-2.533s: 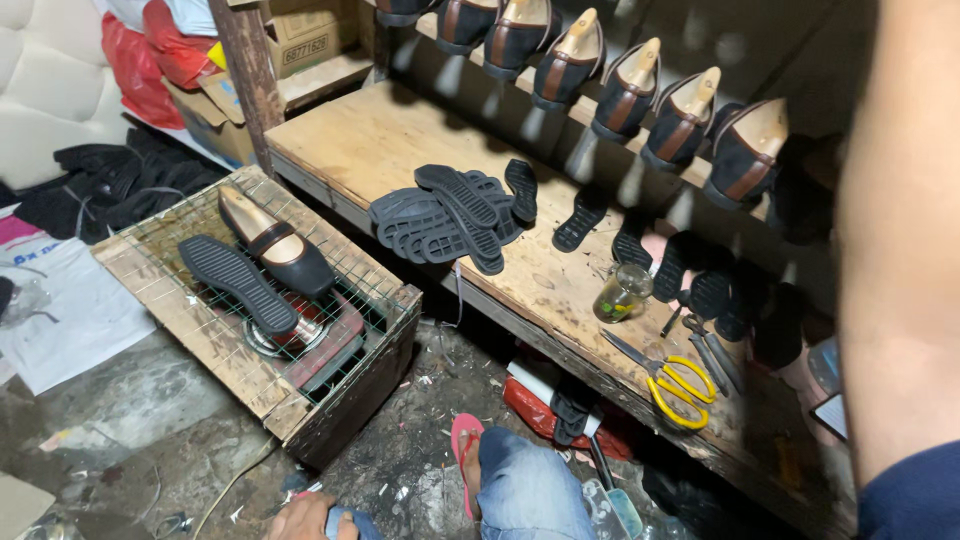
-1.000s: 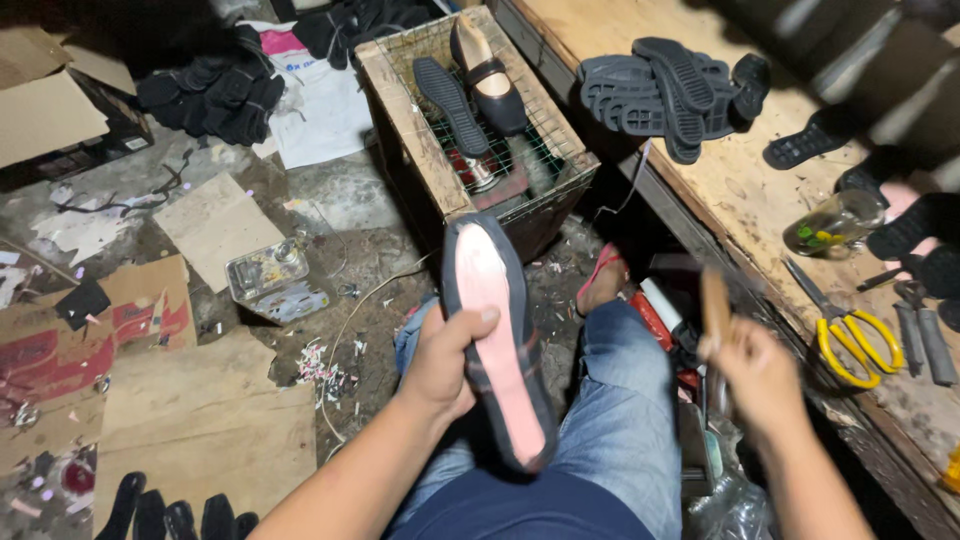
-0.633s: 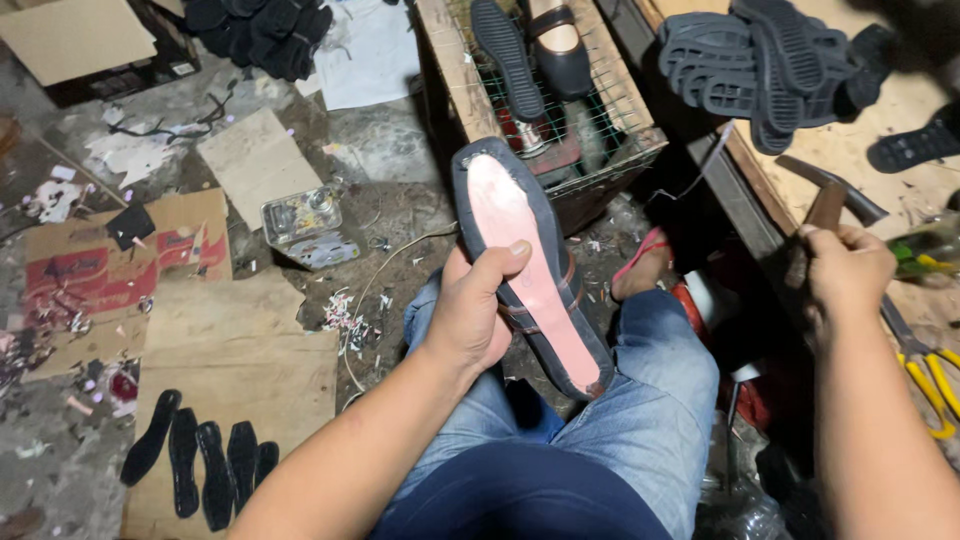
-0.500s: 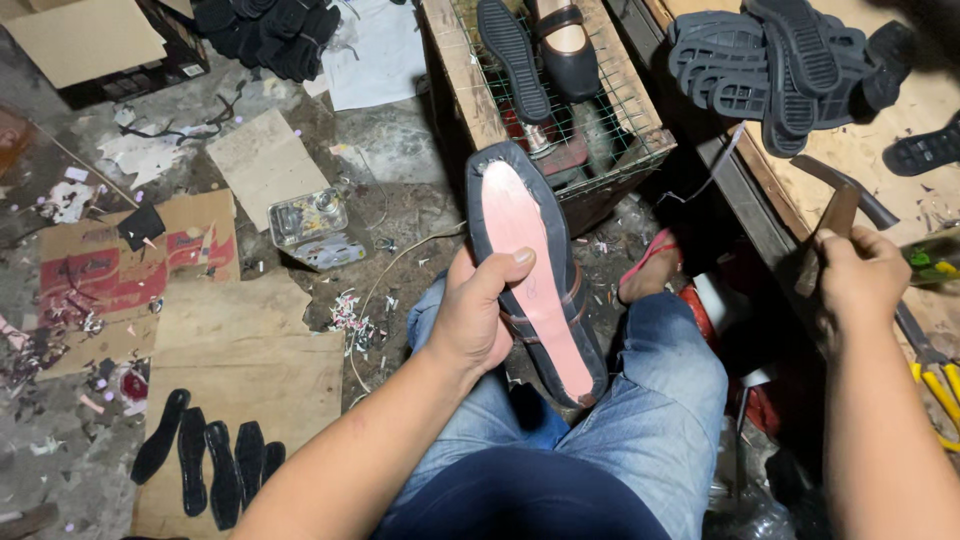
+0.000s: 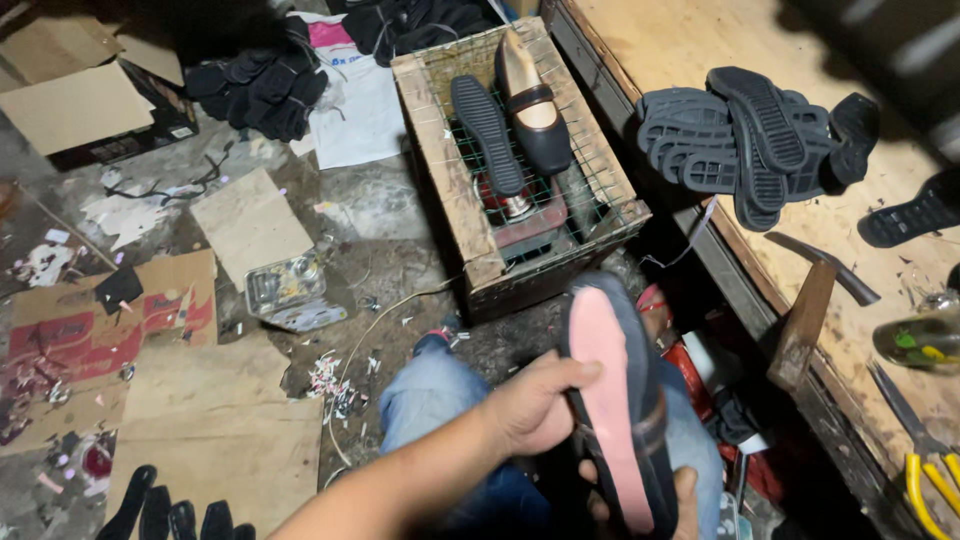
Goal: The person sits on the floor of a shoe workshop and uses a rasp to roughen and shape the soles of black shoe uppers. They then align a rubber outsole with each shoe, press the sole onto the shoe, and place finished pairs on a wire rack.
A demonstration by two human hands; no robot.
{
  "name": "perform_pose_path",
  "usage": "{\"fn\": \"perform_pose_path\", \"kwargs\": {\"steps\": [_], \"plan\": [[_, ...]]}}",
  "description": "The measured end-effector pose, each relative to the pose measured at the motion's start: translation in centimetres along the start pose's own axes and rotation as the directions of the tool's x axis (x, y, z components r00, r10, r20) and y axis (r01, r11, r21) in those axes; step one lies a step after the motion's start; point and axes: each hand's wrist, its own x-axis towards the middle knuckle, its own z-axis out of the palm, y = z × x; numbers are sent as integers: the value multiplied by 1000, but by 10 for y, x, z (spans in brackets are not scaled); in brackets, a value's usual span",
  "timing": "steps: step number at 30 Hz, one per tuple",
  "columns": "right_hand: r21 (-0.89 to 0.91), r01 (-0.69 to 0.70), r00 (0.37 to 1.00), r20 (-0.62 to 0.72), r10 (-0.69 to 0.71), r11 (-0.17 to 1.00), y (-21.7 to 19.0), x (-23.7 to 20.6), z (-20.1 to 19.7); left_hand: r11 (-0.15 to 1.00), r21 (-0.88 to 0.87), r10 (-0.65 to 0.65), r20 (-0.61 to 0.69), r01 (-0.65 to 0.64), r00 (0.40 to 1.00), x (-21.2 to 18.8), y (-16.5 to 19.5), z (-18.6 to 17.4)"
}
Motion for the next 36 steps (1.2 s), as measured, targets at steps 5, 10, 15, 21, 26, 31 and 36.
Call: {"fn": "perform_pose_path", "kwargs": {"steps": [5, 10, 15, 21, 26, 31, 36], "plan": [[-196, 130, 976, -146, -160, 972, -45, 24, -7, 721, 693, 238, -253, 4, 938, 85, 72, -35], [-349, 173, 933, -242, -267, 921, -101, 37, 1, -241, 950, 881, 128, 198, 455, 183, 181, -39], [-482, 170, 886, -307, -347, 860, -116, 51, 9, 71, 835, 800, -374, 545, 469, 237, 228, -30], [-696, 269, 863, -133, -488, 665, -110, 39, 37, 564, 745, 773, -324, -357, 545, 216, 239, -51], [-822, 532, 729, 321, -605, 204, -137, 97, 145, 815, 127, 571, -344, -566, 745, 100, 186, -78], [-641, 762, 499, 673, -546, -94, -147, 165, 277, 919, 113, 392, -362, -377, 846, -9, 91, -120], [-622, 760, 427, 698, -575, -190, -130, 199, 334, 960, 186, 279, -531, -211, 800, -36, 74, -152]]}}
